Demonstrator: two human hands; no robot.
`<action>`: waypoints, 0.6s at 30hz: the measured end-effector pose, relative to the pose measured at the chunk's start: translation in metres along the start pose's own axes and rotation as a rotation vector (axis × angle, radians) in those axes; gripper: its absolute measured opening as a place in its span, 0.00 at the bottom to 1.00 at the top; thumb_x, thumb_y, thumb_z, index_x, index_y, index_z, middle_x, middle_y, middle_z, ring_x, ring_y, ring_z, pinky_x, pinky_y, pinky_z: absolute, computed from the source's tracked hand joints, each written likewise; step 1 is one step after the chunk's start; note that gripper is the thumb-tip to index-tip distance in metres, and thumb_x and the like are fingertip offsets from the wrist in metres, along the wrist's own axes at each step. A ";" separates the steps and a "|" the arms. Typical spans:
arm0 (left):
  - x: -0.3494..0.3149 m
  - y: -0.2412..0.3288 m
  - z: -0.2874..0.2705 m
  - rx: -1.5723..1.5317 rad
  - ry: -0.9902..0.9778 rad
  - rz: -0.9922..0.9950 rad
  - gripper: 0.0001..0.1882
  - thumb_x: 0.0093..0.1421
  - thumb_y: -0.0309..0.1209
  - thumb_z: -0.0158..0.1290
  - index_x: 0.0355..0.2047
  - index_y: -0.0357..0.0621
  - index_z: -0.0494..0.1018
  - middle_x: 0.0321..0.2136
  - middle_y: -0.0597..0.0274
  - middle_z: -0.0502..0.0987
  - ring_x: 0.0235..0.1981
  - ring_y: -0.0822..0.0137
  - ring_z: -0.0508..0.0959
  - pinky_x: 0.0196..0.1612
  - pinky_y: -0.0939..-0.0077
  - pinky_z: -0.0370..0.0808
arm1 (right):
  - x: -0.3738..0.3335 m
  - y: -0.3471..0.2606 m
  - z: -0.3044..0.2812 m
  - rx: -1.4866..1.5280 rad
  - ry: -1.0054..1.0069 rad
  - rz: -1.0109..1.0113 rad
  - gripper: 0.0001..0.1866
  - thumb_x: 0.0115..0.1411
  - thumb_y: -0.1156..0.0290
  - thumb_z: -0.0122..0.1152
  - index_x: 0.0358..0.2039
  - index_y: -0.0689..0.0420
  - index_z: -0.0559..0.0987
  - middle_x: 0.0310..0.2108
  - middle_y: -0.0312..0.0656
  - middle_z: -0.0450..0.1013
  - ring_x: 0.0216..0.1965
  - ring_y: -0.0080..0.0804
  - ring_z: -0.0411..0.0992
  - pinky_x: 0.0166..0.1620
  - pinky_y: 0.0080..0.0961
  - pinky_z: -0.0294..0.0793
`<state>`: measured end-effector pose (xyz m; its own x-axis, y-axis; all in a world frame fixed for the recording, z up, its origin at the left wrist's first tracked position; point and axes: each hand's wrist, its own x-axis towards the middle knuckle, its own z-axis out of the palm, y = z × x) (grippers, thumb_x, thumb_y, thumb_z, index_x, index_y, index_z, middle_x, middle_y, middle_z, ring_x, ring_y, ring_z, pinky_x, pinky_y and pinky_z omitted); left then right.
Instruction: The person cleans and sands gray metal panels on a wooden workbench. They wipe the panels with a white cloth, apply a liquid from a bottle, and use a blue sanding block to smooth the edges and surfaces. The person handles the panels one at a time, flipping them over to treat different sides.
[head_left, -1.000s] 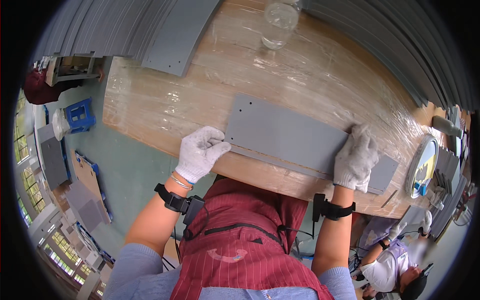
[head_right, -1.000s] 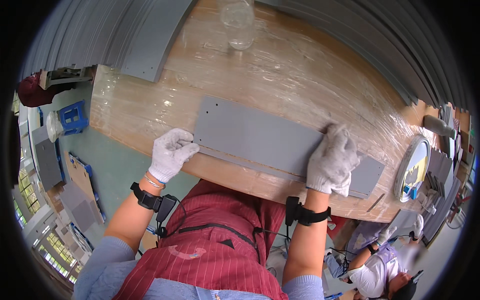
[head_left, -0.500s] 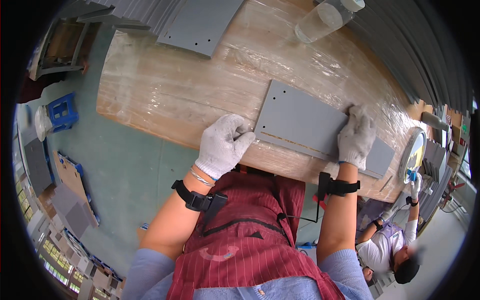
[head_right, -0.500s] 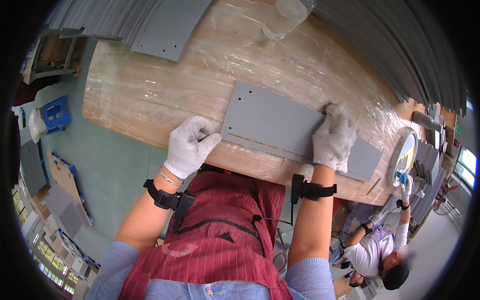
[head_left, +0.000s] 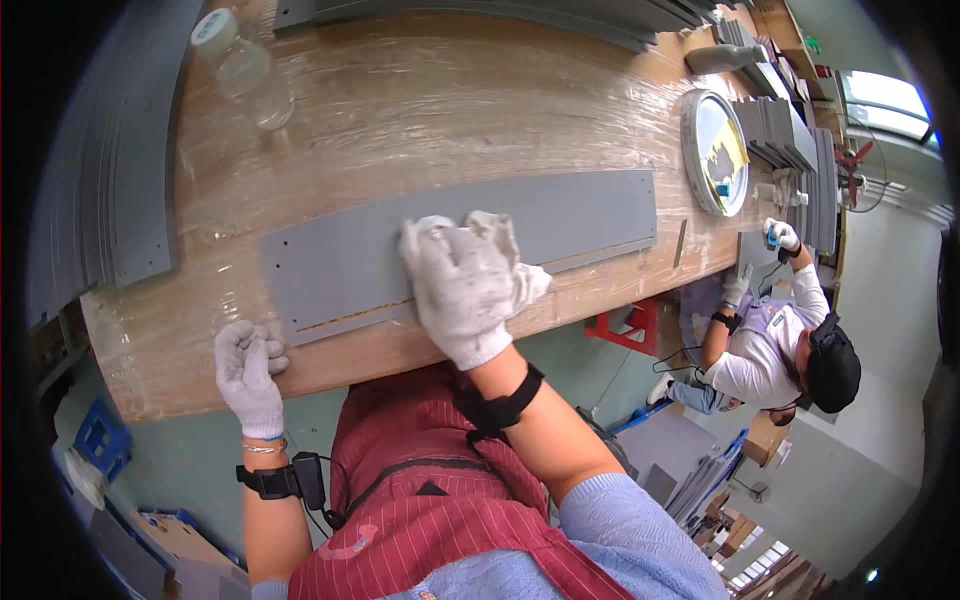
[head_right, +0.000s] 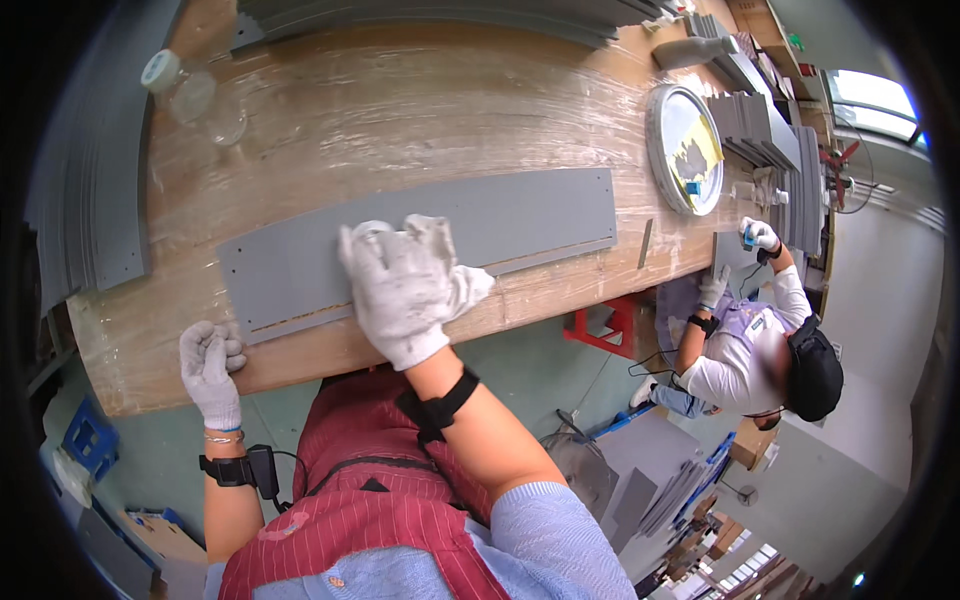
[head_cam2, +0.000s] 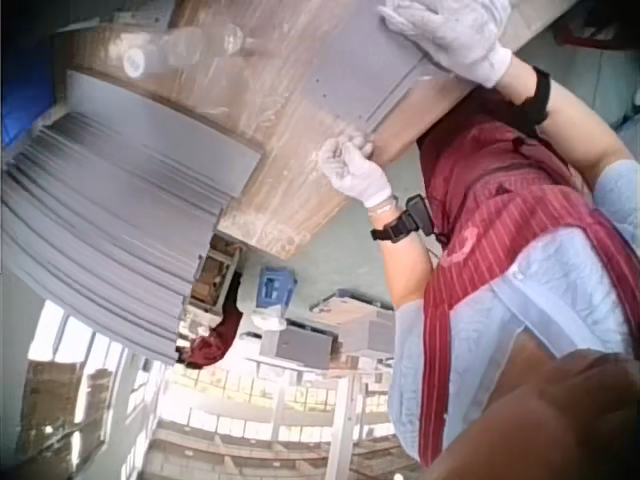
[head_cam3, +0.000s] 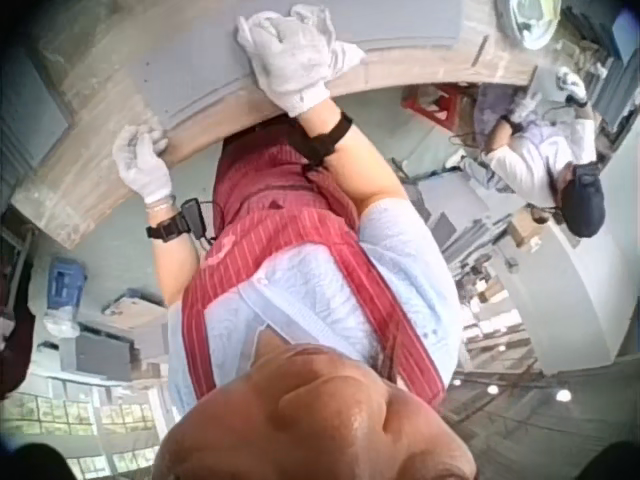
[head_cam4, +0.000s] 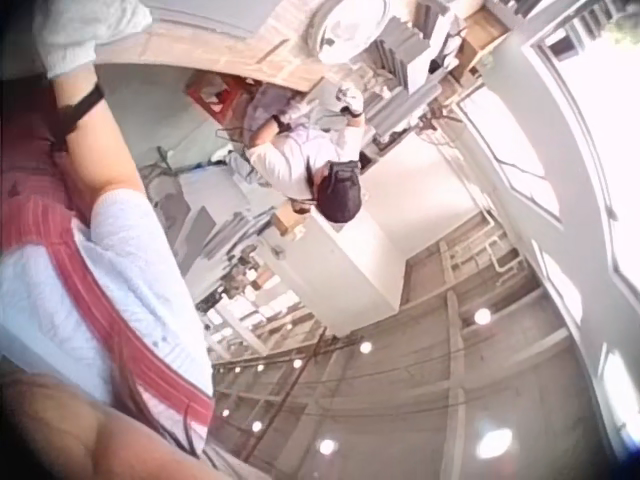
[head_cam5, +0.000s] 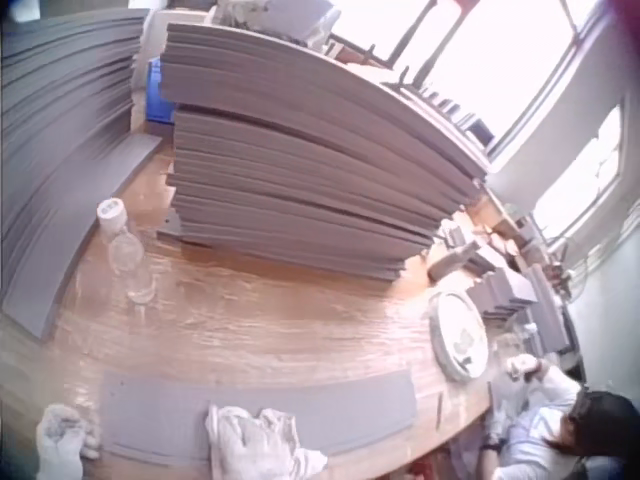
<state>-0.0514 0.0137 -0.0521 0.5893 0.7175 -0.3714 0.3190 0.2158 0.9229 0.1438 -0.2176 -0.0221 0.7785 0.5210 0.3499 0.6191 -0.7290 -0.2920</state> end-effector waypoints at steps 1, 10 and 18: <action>-0.001 0.000 0.003 0.014 0.025 0.001 0.12 0.67 0.22 0.52 0.50 0.36 0.70 0.37 0.61 0.76 0.29 0.75 0.78 0.29 0.82 0.79 | -0.005 0.041 -0.016 -0.130 0.083 0.055 0.17 0.59 0.68 0.65 0.50 0.51 0.81 0.43 0.40 0.77 0.45 0.46 0.73 0.53 0.54 0.68; -0.008 0.019 0.042 0.437 0.076 0.024 0.16 0.70 0.33 0.55 0.53 0.36 0.75 0.32 0.66 0.75 0.27 0.80 0.72 0.26 0.84 0.73 | -0.042 0.277 -0.088 -0.137 0.193 0.967 0.16 0.70 0.62 0.57 0.45 0.61 0.84 0.37 0.55 0.81 0.41 0.51 0.80 0.45 0.40 0.79; -0.044 0.024 -0.016 0.670 0.022 -0.449 0.17 0.70 0.39 0.57 0.48 0.37 0.78 0.34 0.64 0.79 0.28 0.76 0.76 0.27 0.82 0.75 | -0.082 0.250 -0.090 -0.105 0.132 0.865 0.13 0.68 0.68 0.63 0.44 0.65 0.82 0.40 0.51 0.82 0.43 0.42 0.82 0.48 0.33 0.79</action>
<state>-0.0820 -0.0023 -0.0118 0.2868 0.6707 -0.6840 0.9033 0.0485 0.4263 0.2257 -0.4828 -0.0433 0.9478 -0.2836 0.1460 -0.1997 -0.8845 -0.4217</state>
